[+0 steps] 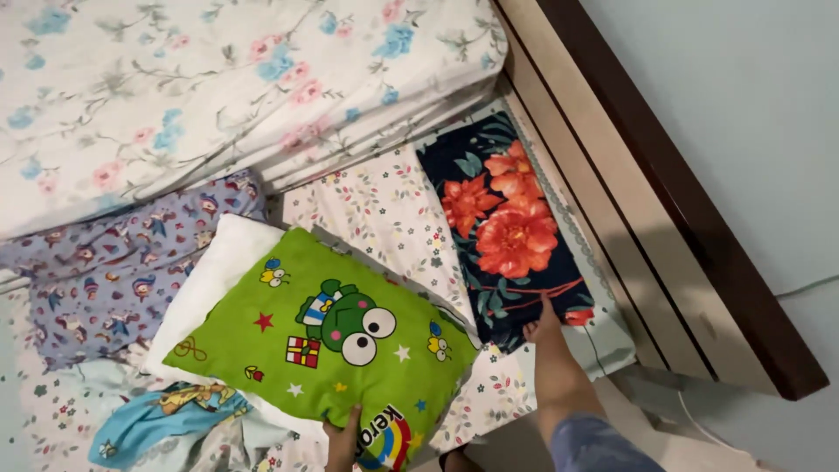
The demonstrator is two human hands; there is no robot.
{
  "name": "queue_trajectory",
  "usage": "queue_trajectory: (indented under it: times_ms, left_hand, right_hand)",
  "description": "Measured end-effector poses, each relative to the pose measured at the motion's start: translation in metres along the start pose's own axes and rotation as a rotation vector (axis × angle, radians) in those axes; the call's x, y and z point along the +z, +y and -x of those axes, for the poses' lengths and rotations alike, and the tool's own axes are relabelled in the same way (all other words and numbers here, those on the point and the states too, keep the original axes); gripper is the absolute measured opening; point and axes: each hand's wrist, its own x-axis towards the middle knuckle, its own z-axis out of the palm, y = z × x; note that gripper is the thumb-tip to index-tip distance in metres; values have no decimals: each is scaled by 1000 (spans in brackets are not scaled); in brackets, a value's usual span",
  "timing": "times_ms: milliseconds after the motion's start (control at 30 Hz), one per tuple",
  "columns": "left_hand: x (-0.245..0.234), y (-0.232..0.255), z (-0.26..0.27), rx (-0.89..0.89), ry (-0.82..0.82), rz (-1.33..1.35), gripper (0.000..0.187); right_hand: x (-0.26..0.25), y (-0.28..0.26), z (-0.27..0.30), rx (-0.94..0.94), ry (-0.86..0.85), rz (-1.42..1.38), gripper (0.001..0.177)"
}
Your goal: The person removes pillowcases from several pillows, places the pillows on the floor, and then strips a floral-patterned sheet from the mattress. The person folds the removed sheet and places it on the bed.
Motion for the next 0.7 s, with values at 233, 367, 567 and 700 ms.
queue_trajectory:
  times_ms: [233,367,567,700]
  left_hand:
    - [9,5,22,99,2,36,99]
    - [5,8,16,32,-5,-96,102]
    - [4,0,11,19,28,-108,103]
    - [3,-14,9,95,53,-18,103]
  right_hand:
    - [30,-17,23,-247,-222,-248,45]
    - [10,-17,44,-757,-86,-248,48]
    - [-90,-12,66,-694,512,47,55]
    - [-165,38,61,-683,734,222,55]
